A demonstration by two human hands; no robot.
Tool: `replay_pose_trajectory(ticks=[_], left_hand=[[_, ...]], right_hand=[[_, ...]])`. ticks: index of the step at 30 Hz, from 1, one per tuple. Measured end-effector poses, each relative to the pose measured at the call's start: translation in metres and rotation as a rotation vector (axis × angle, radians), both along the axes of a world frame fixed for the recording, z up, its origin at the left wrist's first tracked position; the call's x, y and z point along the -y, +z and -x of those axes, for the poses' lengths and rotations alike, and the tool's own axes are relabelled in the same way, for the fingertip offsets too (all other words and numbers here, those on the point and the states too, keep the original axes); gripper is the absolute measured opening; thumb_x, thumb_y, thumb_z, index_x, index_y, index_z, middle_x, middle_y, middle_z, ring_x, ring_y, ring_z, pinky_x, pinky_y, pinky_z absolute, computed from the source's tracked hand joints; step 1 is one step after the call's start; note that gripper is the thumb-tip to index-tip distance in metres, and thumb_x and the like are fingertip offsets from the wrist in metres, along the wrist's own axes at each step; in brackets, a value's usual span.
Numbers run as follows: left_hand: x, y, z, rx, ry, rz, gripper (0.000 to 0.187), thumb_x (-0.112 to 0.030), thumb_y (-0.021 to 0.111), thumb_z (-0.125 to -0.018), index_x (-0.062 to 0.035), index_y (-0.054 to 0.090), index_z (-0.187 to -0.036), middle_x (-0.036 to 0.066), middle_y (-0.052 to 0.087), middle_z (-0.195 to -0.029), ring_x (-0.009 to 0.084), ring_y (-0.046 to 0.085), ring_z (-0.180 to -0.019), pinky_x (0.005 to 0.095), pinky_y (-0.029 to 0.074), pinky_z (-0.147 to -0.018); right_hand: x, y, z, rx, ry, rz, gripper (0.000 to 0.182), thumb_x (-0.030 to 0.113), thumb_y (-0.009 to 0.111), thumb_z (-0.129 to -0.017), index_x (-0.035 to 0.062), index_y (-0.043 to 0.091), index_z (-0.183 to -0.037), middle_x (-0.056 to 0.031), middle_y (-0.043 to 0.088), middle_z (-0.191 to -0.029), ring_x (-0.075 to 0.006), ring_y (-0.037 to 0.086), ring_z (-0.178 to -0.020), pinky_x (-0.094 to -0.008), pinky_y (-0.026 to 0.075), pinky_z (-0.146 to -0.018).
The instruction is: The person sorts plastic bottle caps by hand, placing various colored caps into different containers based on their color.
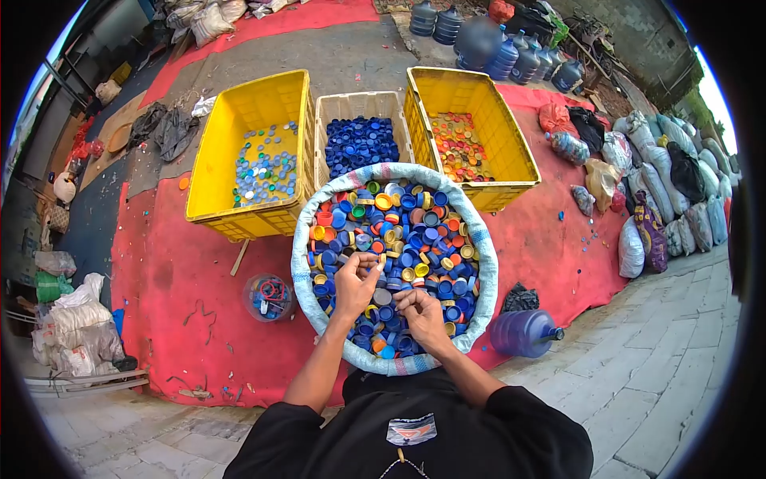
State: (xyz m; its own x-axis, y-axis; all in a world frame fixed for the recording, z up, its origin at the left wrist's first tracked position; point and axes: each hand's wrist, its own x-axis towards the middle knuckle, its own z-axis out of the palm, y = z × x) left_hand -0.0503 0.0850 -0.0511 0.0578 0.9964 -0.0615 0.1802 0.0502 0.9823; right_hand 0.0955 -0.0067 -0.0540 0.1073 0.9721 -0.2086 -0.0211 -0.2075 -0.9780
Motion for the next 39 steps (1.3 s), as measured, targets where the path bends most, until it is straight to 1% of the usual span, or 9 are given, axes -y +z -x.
replay_pose_trajectory(ticks=[9,13,20,23,26,32,34,36,39], left_hand=[[0.005,-0.006,-0.057,-0.448,-0.105,-0.341,0.038,-0.004,0.071,-0.074,-0.0009,0.061,-0.11,0.008,0.069,-0.092,0.0284,0.057,-0.087,0.0387,0.046,-0.079],[-0.005,-0.014,-0.06,-0.634,0.069,-0.517,0.036,-0.004,0.071,-0.074,-0.0004,0.06,-0.108,0.013,0.065,-0.096,0.0325,0.057,-0.091,0.0415,0.044,-0.083],[-0.032,-0.017,-0.059,-0.76,0.19,-0.352,0.037,-0.01,0.072,-0.076,-0.0029,0.059,-0.109,0.011,0.067,-0.096,0.0324,0.059,-0.091,0.0452,0.043,-0.084],[-0.038,-0.02,-0.066,-0.857,0.205,-0.342,0.037,-0.012,0.073,-0.076,-0.0033,0.059,-0.108,0.01,0.068,-0.093,0.032,0.059,-0.089,0.0452,0.044,-0.082],[-0.043,-0.029,-0.065,-0.848,0.213,-0.341,0.035,-0.013,0.073,-0.075,-0.0042,0.06,-0.106,0.01,0.067,-0.088,0.0327,0.06,-0.088,0.0461,0.044,-0.078],[-0.035,-0.018,-0.056,-0.538,0.222,-0.313,0.032,-0.01,0.071,-0.077,-0.0028,0.062,-0.107,0.01,0.069,-0.084,0.0276,0.062,-0.079,0.0409,0.048,-0.074],[-0.03,-0.01,-0.054,-0.073,0.232,-0.034,0.02,-0.007,0.065,-0.086,-0.002,0.064,-0.105,0.003,0.067,-0.083,0.0105,0.061,-0.074,0.0243,0.05,-0.064],[-0.019,-0.003,-0.043,0.426,0.201,0.281,0.022,-0.004,0.062,-0.086,-0.0022,0.063,-0.108,0.005,0.065,-0.089,0.0144,0.062,-0.078,0.0274,0.052,-0.07],[0.004,0.009,-0.035,0.986,0.146,0.454,0.024,-0.005,0.059,-0.085,-0.0021,0.062,-0.109,0.008,0.063,-0.095,0.0185,0.062,-0.083,0.0325,0.053,-0.076]], right_hand=[[0.018,0.018,-0.062,0.127,-0.004,-0.173,0.008,-0.006,0.053,-0.085,-0.0029,0.06,-0.088,-0.0116,0.068,-0.095,-0.0123,0.063,-0.076,-0.0267,0.052,-0.067],[0.031,0.015,-0.084,0.084,0.037,-0.02,0.01,-0.009,0.05,-0.087,-0.0027,0.057,-0.091,-0.0108,0.064,-0.1,-0.0106,0.06,-0.083,-0.0253,0.05,-0.076],[0.037,0.017,-0.095,0.078,0.058,0.005,0.011,-0.008,0.051,-0.088,-0.0027,0.057,-0.095,-0.0102,0.066,-0.099,-0.0112,0.061,-0.085,-0.0256,0.05,-0.077],[0.036,0.015,-0.092,0.095,0.016,-0.113,0.008,-0.003,0.055,-0.086,-0.0018,0.062,-0.092,-0.0035,0.064,-0.078,-0.0046,0.053,-0.063,-0.0224,0.044,-0.056],[0.034,0.02,-0.092,0.103,0.028,-0.107,0.008,-0.003,0.056,-0.086,-0.0016,0.062,-0.091,-0.0032,0.064,-0.078,-0.0047,0.052,-0.063,-0.0224,0.043,-0.055],[0.026,0.033,-0.096,0.187,0.065,-0.095,0.01,-0.004,0.057,-0.083,-0.0008,0.062,-0.091,-0.0098,0.064,-0.08,-0.0149,0.058,-0.065,-0.0295,0.046,-0.058],[0.016,0.039,-0.108,0.505,0.044,-0.322,0.012,-0.004,0.059,-0.08,-0.0003,0.062,-0.091,-0.0121,0.063,-0.082,-0.0234,0.058,-0.071,-0.0351,0.046,-0.064],[0.005,0.054,-0.116,0.676,0.004,-0.411,0.016,-0.003,0.062,-0.075,0.0016,0.062,-0.091,-0.0132,0.061,-0.084,-0.0343,0.053,-0.081,-0.0428,0.043,-0.074],[-0.018,0.053,-0.138,0.947,0.015,-0.519,0.022,-0.002,0.062,-0.075,0.0037,0.063,-0.097,-0.0112,0.062,-0.084,-0.0306,0.054,-0.082,-0.0414,0.042,-0.074]])
